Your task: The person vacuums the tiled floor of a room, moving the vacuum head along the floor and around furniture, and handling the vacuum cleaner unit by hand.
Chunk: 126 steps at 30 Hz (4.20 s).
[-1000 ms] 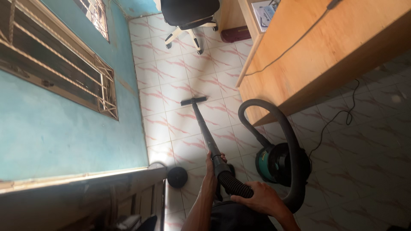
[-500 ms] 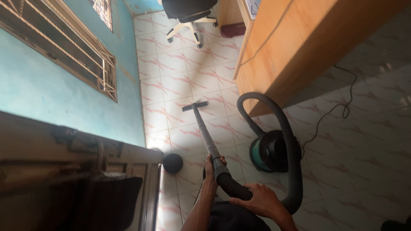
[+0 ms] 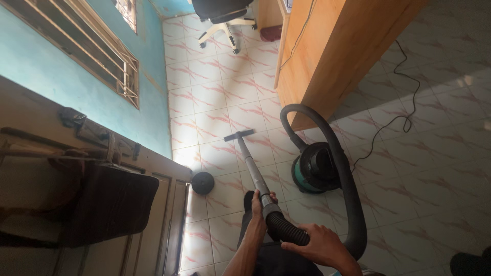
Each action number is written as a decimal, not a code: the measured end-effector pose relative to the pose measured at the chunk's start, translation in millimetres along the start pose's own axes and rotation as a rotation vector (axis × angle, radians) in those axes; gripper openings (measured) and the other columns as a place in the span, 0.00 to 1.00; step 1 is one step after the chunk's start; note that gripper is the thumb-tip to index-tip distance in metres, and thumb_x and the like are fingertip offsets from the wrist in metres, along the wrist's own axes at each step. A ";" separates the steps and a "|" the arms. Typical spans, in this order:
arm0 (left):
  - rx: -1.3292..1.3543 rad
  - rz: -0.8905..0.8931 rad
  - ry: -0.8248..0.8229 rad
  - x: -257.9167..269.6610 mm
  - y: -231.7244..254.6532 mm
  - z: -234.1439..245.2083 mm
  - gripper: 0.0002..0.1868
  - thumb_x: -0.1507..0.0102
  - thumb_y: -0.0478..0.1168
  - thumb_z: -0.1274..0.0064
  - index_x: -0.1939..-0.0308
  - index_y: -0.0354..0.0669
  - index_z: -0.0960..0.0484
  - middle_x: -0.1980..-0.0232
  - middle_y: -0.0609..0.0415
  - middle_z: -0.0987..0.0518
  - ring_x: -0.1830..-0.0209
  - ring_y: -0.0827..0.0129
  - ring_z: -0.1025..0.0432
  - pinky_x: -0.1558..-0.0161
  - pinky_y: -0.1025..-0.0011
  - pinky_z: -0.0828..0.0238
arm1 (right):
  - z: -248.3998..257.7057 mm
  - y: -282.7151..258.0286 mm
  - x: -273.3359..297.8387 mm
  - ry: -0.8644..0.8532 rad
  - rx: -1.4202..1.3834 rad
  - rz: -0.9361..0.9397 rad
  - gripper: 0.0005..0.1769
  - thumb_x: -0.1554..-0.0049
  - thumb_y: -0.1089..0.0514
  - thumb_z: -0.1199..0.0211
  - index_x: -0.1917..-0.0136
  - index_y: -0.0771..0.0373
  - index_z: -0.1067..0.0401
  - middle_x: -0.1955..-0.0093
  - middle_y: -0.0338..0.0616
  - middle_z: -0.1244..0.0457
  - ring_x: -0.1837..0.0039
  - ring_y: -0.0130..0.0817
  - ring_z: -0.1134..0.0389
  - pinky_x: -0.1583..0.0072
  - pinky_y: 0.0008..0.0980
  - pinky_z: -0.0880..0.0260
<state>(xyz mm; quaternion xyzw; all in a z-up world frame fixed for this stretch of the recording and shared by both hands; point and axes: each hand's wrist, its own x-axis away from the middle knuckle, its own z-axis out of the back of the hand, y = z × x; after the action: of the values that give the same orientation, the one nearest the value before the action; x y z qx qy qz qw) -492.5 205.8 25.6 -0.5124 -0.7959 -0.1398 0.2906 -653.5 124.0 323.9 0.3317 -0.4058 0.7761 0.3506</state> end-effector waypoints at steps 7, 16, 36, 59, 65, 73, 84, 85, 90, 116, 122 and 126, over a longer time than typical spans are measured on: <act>0.043 0.115 0.013 -2.5 -24.8 -13.6 0.29 0.30 0.60 0.62 0.54 0.33 0.34 0.62 0.47 0.26 0.67 0.62 0.29 0.66 0.68 0.24 | 4.5 12.8 23.9 0.100 0.012 -0.014 0.44 0.57 0.20 0.33 0.42 0.54 0.21 0.69 0.34 0.33 0.60 0.30 0.25 0.56 0.38 0.28; -0.004 0.116 -0.017 -22.1 -9.2 -38.4 0.28 0.29 0.60 0.64 0.53 0.32 0.34 0.64 0.47 0.26 0.67 0.62 0.28 0.69 0.69 0.23 | 13.8 13.0 -7.7 0.143 -0.037 -0.004 0.44 0.57 0.20 0.33 0.42 0.55 0.22 0.62 0.35 0.30 0.52 0.33 0.24 0.47 0.38 0.26; -0.106 0.141 0.038 -140.3 98.0 -134.0 0.37 0.34 0.66 0.64 0.54 0.28 0.29 0.65 0.46 0.24 0.68 0.60 0.26 0.66 0.66 0.21 | 119.9 -99.6 -119.5 0.166 -0.058 -0.141 0.40 0.54 0.24 0.34 0.43 0.57 0.22 0.57 0.44 0.26 0.51 0.37 0.22 0.44 0.40 0.25; -0.600 -0.032 0.258 -215.8 204.9 -267.6 0.33 0.35 0.61 0.52 0.35 0.42 0.29 0.45 0.46 0.24 0.49 0.58 0.26 0.48 0.59 0.26 | 250.5 -190.9 -277.9 0.249 -0.168 -0.006 0.32 0.53 0.29 0.33 0.61 0.61 0.23 0.73 0.42 0.34 0.68 0.37 0.27 0.60 0.38 0.29; -0.827 -0.041 0.268 -230.4 212.7 -306.3 0.40 0.35 0.62 0.57 0.24 0.48 0.42 0.33 0.39 0.29 0.41 0.53 0.28 0.44 0.57 0.29 | 282.0 -185.8 -357.8 0.315 -0.132 0.056 0.33 0.52 0.29 0.32 0.65 0.64 0.22 0.77 0.42 0.34 0.74 0.35 0.29 0.67 0.34 0.31; -0.937 -0.054 0.214 -207.3 222.0 -325.2 0.44 0.33 0.58 0.56 0.20 0.49 0.58 0.31 0.34 0.28 0.37 0.48 0.25 0.41 0.55 0.25 | 308.6 -189.3 -460.5 0.378 0.023 0.032 0.41 0.49 0.25 0.36 0.54 0.70 0.24 0.69 0.50 0.30 0.65 0.43 0.25 0.63 0.38 0.25; -0.955 -0.074 0.192 -201.6 239.1 -312.7 0.43 0.34 0.60 0.56 0.21 0.45 0.49 0.31 0.35 0.27 0.37 0.48 0.26 0.40 0.55 0.26 | 283.0 -172.5 -513.6 0.489 0.003 0.058 0.46 0.51 0.23 0.35 0.48 0.71 0.24 0.59 0.56 0.29 0.55 0.50 0.25 0.52 0.45 0.25; -0.962 -0.075 0.182 -202.1 238.4 -314.2 0.43 0.33 0.60 0.56 0.21 0.44 0.50 0.31 0.35 0.27 0.37 0.48 0.26 0.40 0.55 0.26 | 282.7 -173.1 -509.8 0.496 -0.003 0.053 0.46 0.51 0.23 0.35 0.48 0.71 0.24 0.59 0.56 0.29 0.55 0.50 0.25 0.52 0.45 0.25; -0.978 -0.057 0.155 -212.1 232.1 -315.2 0.42 0.33 0.61 0.58 0.22 0.43 0.48 0.30 0.36 0.29 0.34 0.48 0.28 0.37 0.55 0.28 | 279.8 -177.6 -467.6 0.429 -0.120 0.063 0.42 0.51 0.25 0.37 0.51 0.69 0.24 0.66 0.51 0.30 0.61 0.44 0.24 0.57 0.43 0.24; -0.484 0.139 -0.050 -198.0 147.8 -200.0 0.33 0.34 0.64 0.54 0.45 0.35 0.30 0.54 0.42 0.23 0.54 0.53 0.23 0.49 0.56 0.22 | 152.1 -115.4 -192.6 0.370 -0.435 0.041 0.30 0.49 0.33 0.31 0.60 0.65 0.24 0.75 0.37 0.37 0.74 0.28 0.34 0.70 0.31 0.34; -0.476 0.187 0.146 -192.1 128.1 -176.4 0.35 0.39 0.62 0.47 0.49 0.29 0.29 0.56 0.39 0.21 0.61 0.53 0.23 0.57 0.58 0.21 | 139.3 -93.2 -140.4 0.289 -0.457 0.022 0.28 0.52 0.35 0.30 0.56 0.63 0.23 0.74 0.38 0.36 0.74 0.29 0.35 0.70 0.33 0.35; -0.461 0.182 0.181 -191.2 103.1 -149.7 0.32 0.37 0.59 0.42 0.52 0.29 0.28 0.59 0.40 0.21 0.65 0.57 0.23 0.59 0.63 0.20 | 139.2 -66.9 -114.8 0.223 -0.304 -0.001 0.31 0.53 0.33 0.28 0.50 0.62 0.22 0.72 0.37 0.33 0.73 0.28 0.33 0.68 0.32 0.35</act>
<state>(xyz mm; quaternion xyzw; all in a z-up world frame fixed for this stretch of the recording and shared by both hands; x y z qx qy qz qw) -293.7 32.4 20.6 -0.6199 -0.6645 -0.3359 0.2476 -505.7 0.7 321.4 0.1870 -0.4767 0.7378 0.4398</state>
